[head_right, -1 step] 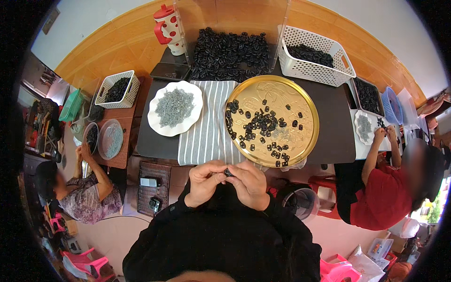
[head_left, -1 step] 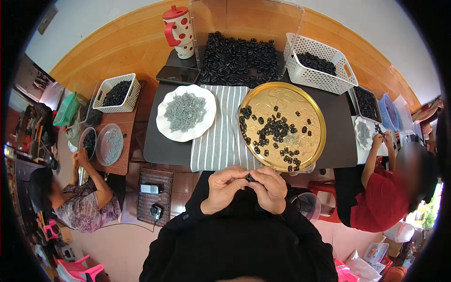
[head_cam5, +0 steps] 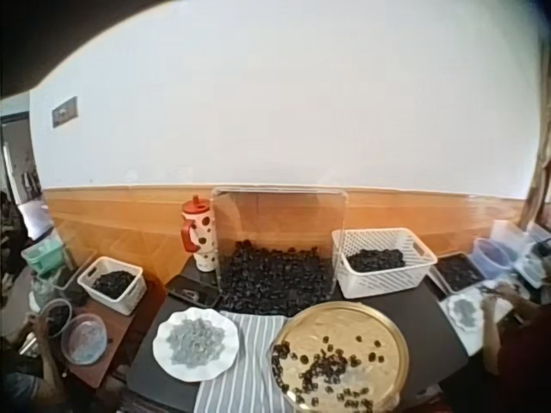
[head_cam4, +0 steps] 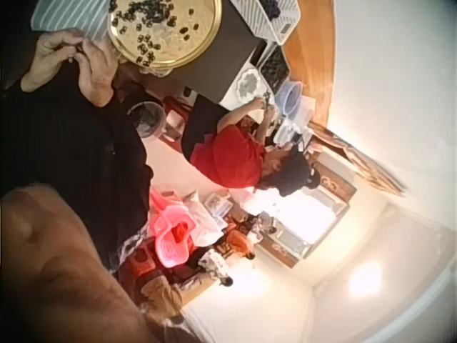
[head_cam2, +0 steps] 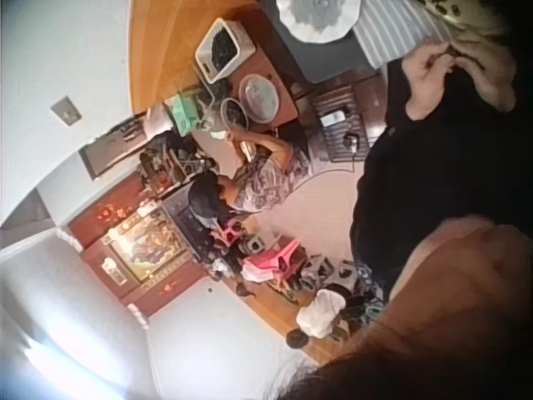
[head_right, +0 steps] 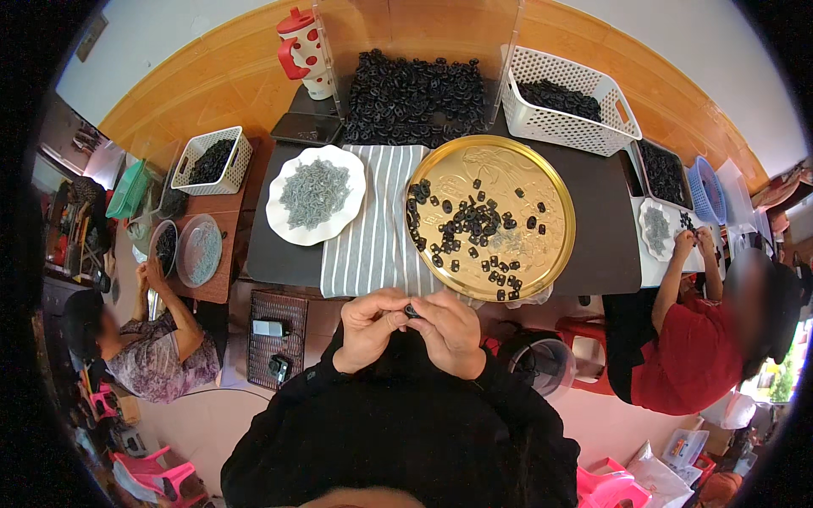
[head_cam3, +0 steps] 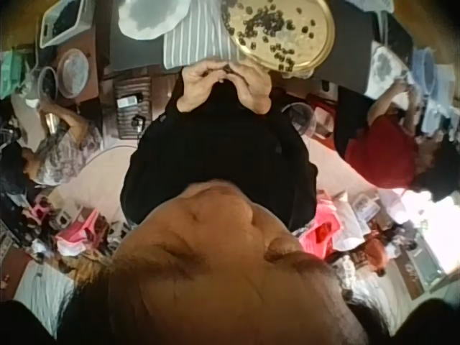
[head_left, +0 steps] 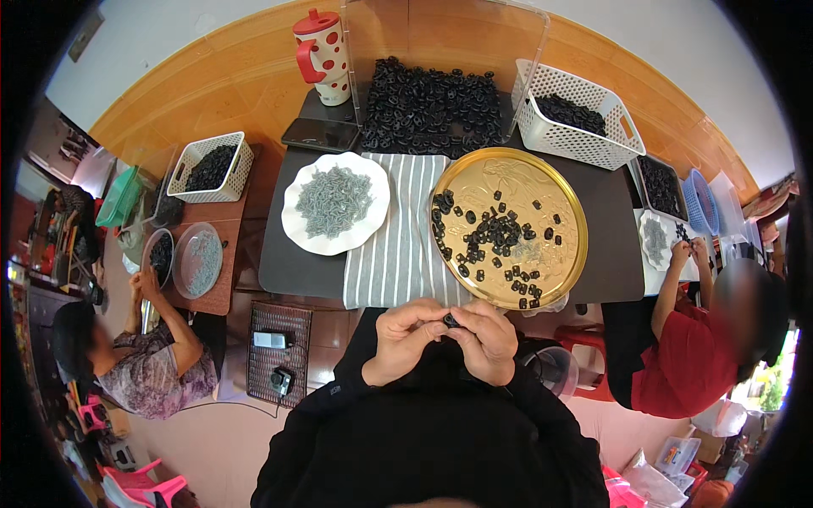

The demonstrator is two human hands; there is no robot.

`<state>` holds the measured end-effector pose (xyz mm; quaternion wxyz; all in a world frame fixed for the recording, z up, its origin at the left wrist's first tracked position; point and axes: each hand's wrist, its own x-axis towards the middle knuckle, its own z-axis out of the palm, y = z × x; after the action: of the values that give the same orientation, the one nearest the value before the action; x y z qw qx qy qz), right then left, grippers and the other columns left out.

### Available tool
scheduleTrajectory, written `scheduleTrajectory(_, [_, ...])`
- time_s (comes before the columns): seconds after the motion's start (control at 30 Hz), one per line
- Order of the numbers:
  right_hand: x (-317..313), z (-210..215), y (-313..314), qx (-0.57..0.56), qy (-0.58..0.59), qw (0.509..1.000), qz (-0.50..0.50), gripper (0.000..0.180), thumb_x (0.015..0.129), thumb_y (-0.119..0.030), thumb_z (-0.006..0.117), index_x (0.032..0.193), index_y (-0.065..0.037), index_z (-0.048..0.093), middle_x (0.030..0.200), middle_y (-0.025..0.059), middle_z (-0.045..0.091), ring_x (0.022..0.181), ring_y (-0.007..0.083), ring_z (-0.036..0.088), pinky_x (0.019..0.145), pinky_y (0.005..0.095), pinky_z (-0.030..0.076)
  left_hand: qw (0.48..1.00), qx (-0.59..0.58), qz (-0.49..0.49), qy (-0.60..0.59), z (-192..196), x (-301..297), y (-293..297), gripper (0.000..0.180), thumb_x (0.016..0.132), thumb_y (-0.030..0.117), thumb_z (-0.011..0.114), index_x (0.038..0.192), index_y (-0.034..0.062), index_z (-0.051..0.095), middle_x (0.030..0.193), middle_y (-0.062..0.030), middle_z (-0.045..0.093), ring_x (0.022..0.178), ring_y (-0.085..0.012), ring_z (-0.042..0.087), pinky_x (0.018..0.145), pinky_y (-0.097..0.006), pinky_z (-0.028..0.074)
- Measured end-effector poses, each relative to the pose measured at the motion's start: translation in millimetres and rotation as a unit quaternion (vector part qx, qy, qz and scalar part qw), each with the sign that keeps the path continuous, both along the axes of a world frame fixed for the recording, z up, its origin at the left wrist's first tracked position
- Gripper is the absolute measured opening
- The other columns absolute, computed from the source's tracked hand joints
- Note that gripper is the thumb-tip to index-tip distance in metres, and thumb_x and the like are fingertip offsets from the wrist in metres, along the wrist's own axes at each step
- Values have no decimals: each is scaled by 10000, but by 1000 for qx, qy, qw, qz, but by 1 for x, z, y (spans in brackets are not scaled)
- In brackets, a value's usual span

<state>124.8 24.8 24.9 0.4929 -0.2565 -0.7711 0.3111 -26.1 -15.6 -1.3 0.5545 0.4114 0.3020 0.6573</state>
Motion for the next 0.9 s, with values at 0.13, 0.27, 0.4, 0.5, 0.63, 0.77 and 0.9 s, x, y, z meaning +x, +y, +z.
scheduleTrajectory(0.13, [-2, -3, 1, 41, 21, 999, -12, 320, 701, 81, 696, 1006, 51, 604, 815, 138, 599, 624, 223, 568, 545, 279, 444, 999, 37, 5, 26, 3, 1, 3, 146, 853, -51, 598, 994, -49, 636, 892, -99, 603, 712, -111, 549, 612, -211, 455])
scheduleTrajectory(0.27, [-6, 1, 2, 56, 32, 998, -17, 323, 701, 55, 709, 1004, 47, 600, 799, 132, 588, 605, 233, 561, 529, 285, 437, 998, 54, -1, 30, 1, 1, 5, 145, 858, -52, 592, 998, -51, 629, 899, -98, 601, 708, -107, 546, 610, -208, 452])
scheduleTrajectory(0.4, [-10, -5, 1, -7, 64, 998, -17, 248, 767, 18, 693, 992, 61, 601, 819, 152, 619, 637, 206, 579, 547, 256, 442, 1000, 8, 15, -10, 3, 5, 2, 155, 869, -53, 579, 1020, -51, 616, 909, -94, 593, 705, -96, 539, 612, -203, 450])
scheduleTrajectory(0.5, [-15, -6, -4, -8, 83, 996, -37, 221, 788, -1, 682, 983, 67, 603, 812, 148, 618, 640, 188, 578, 546, 244, 436, 999, 20, 33, -16, 3, 10, 2, 157, 875, -52, 570, 1026, -49, 609, 904, -90, 586, 708, -94, 532, 614, -204, 447])
scheduleTrajectory(0.63, [-19, -4, -7, -26, 110, 993, -42, 206, 815, -33, 672, 976, 74, 600, 814, 138, 614, 649, 167, 570, 553, 239, 433, 996, 58, 72, 8, 4, 14, 3, 140, 887, -26, 567, 1023, -48, 585, 884, -80, 569, 720, -94, 512, 624, -205, 429])
scheduleTrajectory(0.77, [-20, -4, -6, -38, 118, 991, -50, 199, 827, -42, 667, 973, 75, 599, 817, 131, 611, 650, 157, 559, 556, 236, 429, 992, 85, 88, 30, 2, 16, 6, 125, 893, -1, 571, 1007, -52, 566, 881, -82, 559, 732, -106, 504, 631, -213, 417])
scheduleTrajectory(0.9, [-23, -3, -6, -30, 137, 988, -66, 209, 800, -35, 679, 973, 54, 601, 776, 134, 613, 614, 205, 569, 533, 261, 430, 988, 100, 111, 34, 6, 23, 10, 124, 894, 6, 574, 1002, -55, 565, 861, -90, 560, 724, -113, 505, 622, -221, 417])
